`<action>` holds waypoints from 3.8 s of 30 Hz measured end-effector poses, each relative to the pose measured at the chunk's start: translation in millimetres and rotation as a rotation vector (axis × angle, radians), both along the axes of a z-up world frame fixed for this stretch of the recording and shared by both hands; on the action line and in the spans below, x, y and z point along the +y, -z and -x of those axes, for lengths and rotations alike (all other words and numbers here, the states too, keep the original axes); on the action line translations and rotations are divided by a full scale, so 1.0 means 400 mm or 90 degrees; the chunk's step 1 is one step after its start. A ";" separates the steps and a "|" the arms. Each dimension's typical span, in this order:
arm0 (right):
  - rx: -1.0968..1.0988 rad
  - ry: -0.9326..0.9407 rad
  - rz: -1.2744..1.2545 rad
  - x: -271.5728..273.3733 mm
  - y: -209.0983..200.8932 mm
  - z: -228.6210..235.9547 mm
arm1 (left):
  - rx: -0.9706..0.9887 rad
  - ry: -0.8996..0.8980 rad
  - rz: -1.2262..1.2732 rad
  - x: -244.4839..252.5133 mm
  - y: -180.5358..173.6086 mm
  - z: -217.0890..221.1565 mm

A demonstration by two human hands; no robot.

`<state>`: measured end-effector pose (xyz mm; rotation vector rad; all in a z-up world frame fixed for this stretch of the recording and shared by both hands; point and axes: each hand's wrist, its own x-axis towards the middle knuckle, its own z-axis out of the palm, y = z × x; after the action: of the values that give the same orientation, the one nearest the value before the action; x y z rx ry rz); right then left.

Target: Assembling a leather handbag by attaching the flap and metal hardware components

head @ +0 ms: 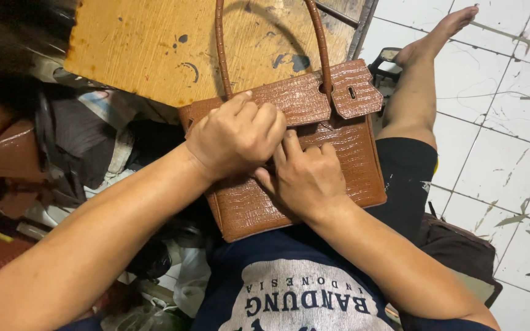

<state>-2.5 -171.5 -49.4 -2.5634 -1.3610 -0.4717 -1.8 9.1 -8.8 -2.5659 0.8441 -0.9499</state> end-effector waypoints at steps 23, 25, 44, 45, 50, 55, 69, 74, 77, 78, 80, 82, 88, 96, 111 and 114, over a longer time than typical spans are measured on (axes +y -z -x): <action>-0.009 0.009 -0.023 0.004 -0.004 -0.012 | 0.166 -0.126 0.103 -0.013 -0.098 0.089; -0.029 0.015 -0.023 0.005 0.035 -0.009 | 0.336 -0.212 0.349 -0.050 -0.127 0.152; -0.062 0.006 0.029 -0.001 0.009 -0.008 | 0.437 -0.329 1.924 -0.132 0.058 0.122; -0.059 0.007 0.032 0.001 0.006 -0.009 | 0.440 -0.333 1.926 -0.129 0.067 0.120; -0.058 0.034 0.049 0.000 0.001 0.000 | 0.492 0.035 1.887 -0.114 0.020 0.108; -0.029 0.026 0.051 0.006 -0.038 -0.010 | 0.559 0.017 1.534 -0.047 0.011 0.080; -0.021 0.008 0.075 0.006 -0.025 -0.020 | 0.473 -0.088 0.730 -0.012 -0.030 0.087; -0.053 0.011 0.068 -0.002 -0.007 -0.018 | 0.370 -0.099 0.628 -0.025 0.021 0.101; -0.063 0.008 0.076 0.009 -0.039 -0.029 | 0.317 -0.127 0.618 -0.030 0.024 0.105; -0.062 0.006 0.077 0.011 -0.041 -0.030 | 0.317 -0.129 0.620 -0.034 0.033 0.104; -0.062 -0.005 0.061 0.013 -0.045 -0.032 | 0.261 -0.155 0.524 -0.042 0.052 0.103; -0.063 -0.004 0.067 0.015 -0.045 -0.033 | 0.298 -0.133 0.562 -0.038 0.035 0.100; -0.073 0.002 0.099 0.014 -0.049 -0.033 | 0.299 -0.146 0.534 -0.039 0.052 0.098; -0.080 0.010 0.137 0.019 -0.065 -0.031 | 0.354 -0.148 0.531 -0.033 0.027 0.090; 0.592 -0.068 -0.080 -0.059 -0.131 -0.126 | 0.443 -0.137 0.509 -0.036 -0.021 0.108; 0.645 -0.060 -0.107 -0.064 -0.126 -0.138 | 0.454 -0.147 0.497 -0.044 -0.021 0.107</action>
<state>52.6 -197.0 1.0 -2.0435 -0.9622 0.6328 -44.5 -8.5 -0.4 -3.6739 0.2992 -0.2848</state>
